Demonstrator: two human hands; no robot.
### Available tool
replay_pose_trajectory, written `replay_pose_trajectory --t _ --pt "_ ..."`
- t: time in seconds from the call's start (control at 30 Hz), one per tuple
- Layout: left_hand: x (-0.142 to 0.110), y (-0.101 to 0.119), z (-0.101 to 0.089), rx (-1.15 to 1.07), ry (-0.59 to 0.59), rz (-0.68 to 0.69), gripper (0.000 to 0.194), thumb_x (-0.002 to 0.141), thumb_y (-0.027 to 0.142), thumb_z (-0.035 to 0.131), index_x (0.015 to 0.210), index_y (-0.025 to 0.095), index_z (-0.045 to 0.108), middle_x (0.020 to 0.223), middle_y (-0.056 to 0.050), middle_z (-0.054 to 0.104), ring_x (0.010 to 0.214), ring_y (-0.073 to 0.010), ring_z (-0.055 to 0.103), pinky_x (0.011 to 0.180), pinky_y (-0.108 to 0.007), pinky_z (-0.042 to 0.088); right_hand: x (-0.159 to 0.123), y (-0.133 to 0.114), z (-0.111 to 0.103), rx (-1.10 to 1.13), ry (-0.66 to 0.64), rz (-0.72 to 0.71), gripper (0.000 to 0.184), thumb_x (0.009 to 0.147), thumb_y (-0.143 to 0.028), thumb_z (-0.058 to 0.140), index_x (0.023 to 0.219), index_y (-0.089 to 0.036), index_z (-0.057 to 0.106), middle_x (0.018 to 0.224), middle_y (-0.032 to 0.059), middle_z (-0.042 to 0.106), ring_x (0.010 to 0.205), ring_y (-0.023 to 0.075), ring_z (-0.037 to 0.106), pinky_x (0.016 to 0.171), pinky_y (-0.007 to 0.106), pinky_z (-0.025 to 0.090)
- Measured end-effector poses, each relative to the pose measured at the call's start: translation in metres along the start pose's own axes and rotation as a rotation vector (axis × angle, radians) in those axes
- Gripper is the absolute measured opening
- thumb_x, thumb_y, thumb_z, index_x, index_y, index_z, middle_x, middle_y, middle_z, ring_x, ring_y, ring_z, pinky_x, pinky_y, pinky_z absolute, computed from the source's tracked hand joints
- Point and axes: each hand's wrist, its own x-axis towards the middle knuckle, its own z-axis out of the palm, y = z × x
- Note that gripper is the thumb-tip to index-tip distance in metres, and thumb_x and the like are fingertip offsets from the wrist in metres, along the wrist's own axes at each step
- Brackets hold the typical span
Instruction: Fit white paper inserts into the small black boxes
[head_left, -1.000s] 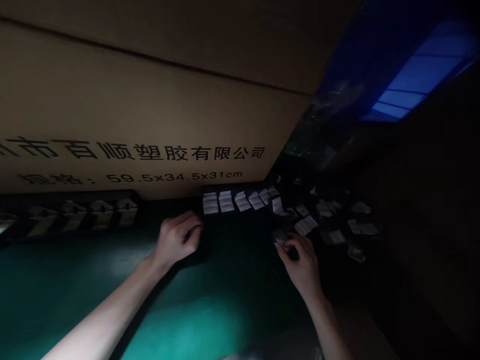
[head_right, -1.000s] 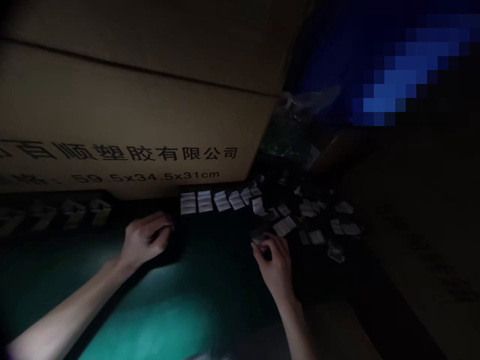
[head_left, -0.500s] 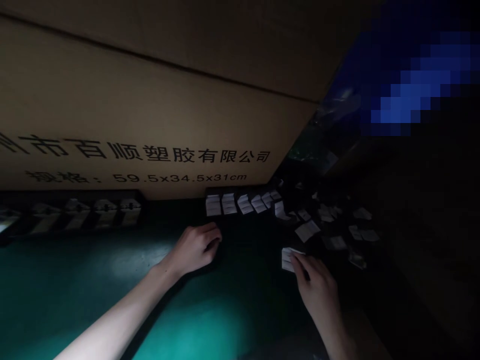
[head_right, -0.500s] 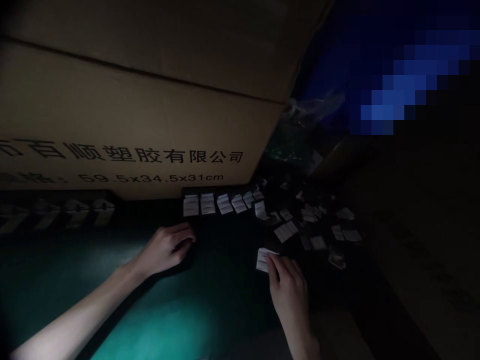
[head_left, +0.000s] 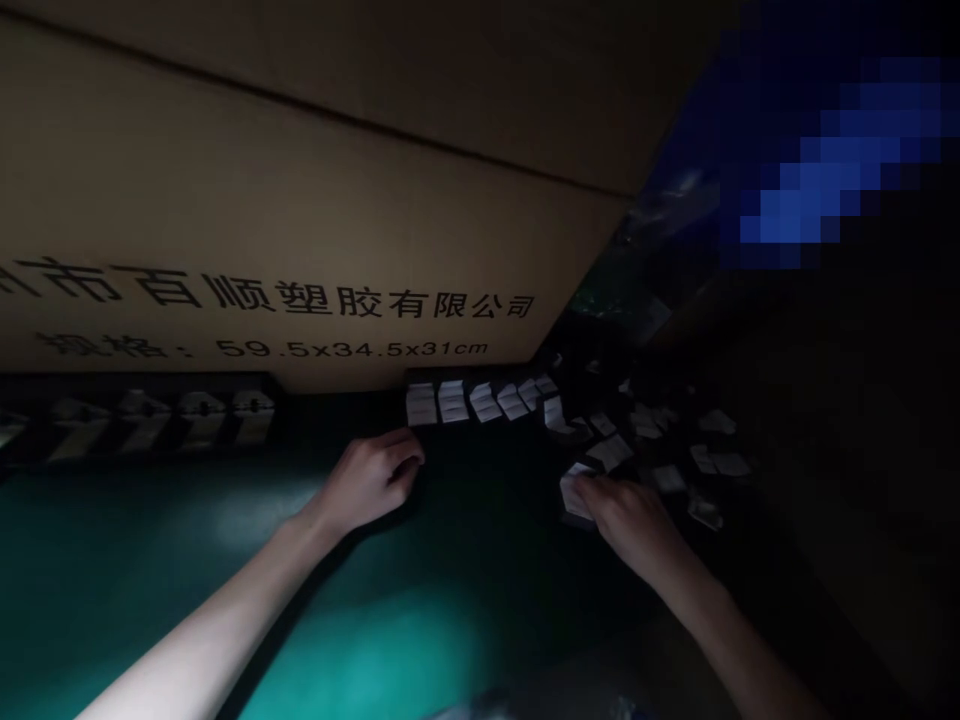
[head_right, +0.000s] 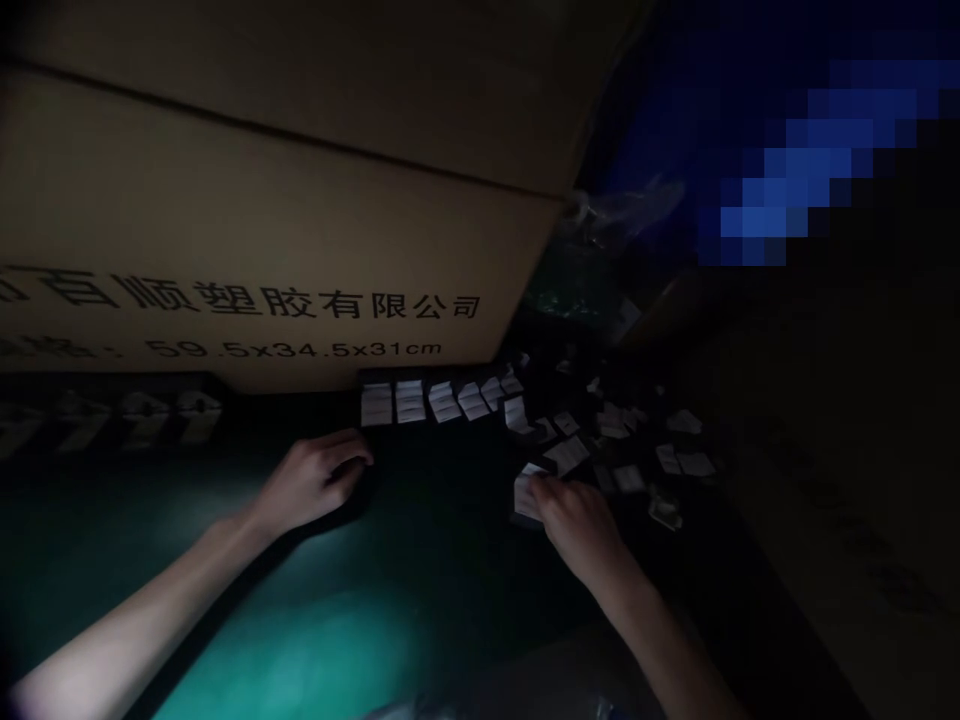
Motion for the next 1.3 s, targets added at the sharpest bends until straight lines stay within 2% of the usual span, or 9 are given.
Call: replay_pose_trajectory --t 0.13,0.3,0.37,0.47,0.53,0.7,0.87,1.07,1.3 --pt "0.001 -0.001 -0.002 0.013 0.005 -0.002 0.028 0.087 0.01 0.046 0.08 0.016 0.073 0.085 -0.006 0.076 0.066 -0.0162 0.071 0.06 -0.026 0.053 0.007 0.011 -0.005 -0.091 -0.167 -0.112 0.039 0.098 -0.003 0.041 0.112 -0.018 0.074 0.1 0.0098 0.081 0.077 0.022 0.079 0.062 0.03 0.063" --pt "0.001 -0.002 -0.003 0.023 0.009 0.0 0.028 0.086 0.01 0.046 0.08 0.017 0.073 0.084 -0.006 0.076 0.066 -0.0164 0.071 0.06 -0.026 0.053 0.009 0.027 -0.009 -0.002 -0.241 -0.044 0.034 0.103 -0.013 0.04 0.094 -0.018 0.073 0.077 0.0067 0.075 0.058 0.0192 0.071 0.05 0.028 0.055" --pt "0.001 -0.002 -0.003 0.036 0.013 -0.001 0.028 0.087 0.011 0.046 0.081 0.017 0.073 0.085 -0.006 0.077 0.067 -0.017 0.072 0.06 -0.027 0.053 0.008 0.03 -0.01 0.078 -0.238 0.005 0.034 0.105 -0.017 0.039 0.102 -0.017 0.074 0.08 0.0071 0.077 0.062 0.02 0.073 0.055 0.03 0.059" --pt "0.0 -0.004 -0.003 0.056 0.015 0.0 0.028 0.088 0.011 0.046 0.082 0.016 0.074 0.088 -0.007 0.078 0.068 -0.0177 0.073 0.06 -0.028 0.054 0.006 0.03 -0.013 0.27 -0.218 0.076 0.033 0.107 -0.023 0.042 0.119 -0.02 0.073 0.108 0.0082 0.08 0.091 0.0223 0.079 0.079 0.035 0.066" --pt "0.0 -0.004 -0.003 0.06 0.012 0.002 0.029 0.088 0.012 0.047 0.083 0.016 0.075 0.088 -0.007 0.078 0.067 -0.0179 0.073 0.06 -0.028 0.054 0.006 0.027 -0.017 0.38 -0.219 0.129 0.031 0.107 -0.028 0.047 0.118 -0.023 0.075 0.116 0.0063 0.079 0.102 0.0222 0.078 0.088 0.036 0.065" --pt "0.001 -0.005 -0.004 0.059 0.008 0.008 0.028 0.088 0.012 0.047 0.082 0.015 0.075 0.088 -0.007 0.077 0.068 -0.0183 0.073 0.06 -0.029 0.055 0.009 0.019 -0.03 0.523 -0.237 0.193 0.028 0.105 -0.044 0.056 0.105 -0.026 0.078 0.104 0.0026 0.078 0.09 0.0187 0.077 0.078 0.03 0.065" --pt "0.001 -0.007 -0.008 0.066 0.052 0.014 0.029 0.088 0.012 0.047 0.083 0.016 0.075 0.088 -0.007 0.078 0.068 -0.0186 0.073 0.061 -0.029 0.055 -0.01 0.008 -0.02 0.478 -0.121 0.182 0.028 0.099 -0.051 0.067 0.113 -0.027 0.074 0.117 0.004 0.076 0.1 0.0205 0.076 0.082 0.031 0.066" --pt "0.0 -0.01 -0.011 0.071 0.058 -0.023 0.031 0.089 0.014 0.046 0.083 0.017 0.076 0.089 -0.006 0.079 0.07 -0.019 0.073 0.063 -0.029 0.055 -0.05 0.0 0.005 0.236 0.026 0.067 0.027 0.107 -0.032 0.055 0.131 -0.03 0.067 0.129 0.0045 0.072 0.116 0.0226 0.073 0.097 0.039 0.066" --pt "0.001 -0.009 -0.011 0.044 0.023 -0.036 0.032 0.09 0.017 0.045 0.083 0.017 0.077 0.089 -0.007 0.079 0.07 -0.0195 0.074 0.063 -0.029 0.056 -0.07 0.03 0.021 0.027 0.189 0.174 0.029 0.107 -0.035 0.053 0.132 -0.028 0.066 0.133 0.0079 0.072 0.121 0.0271 0.071 0.099 0.045 0.065"
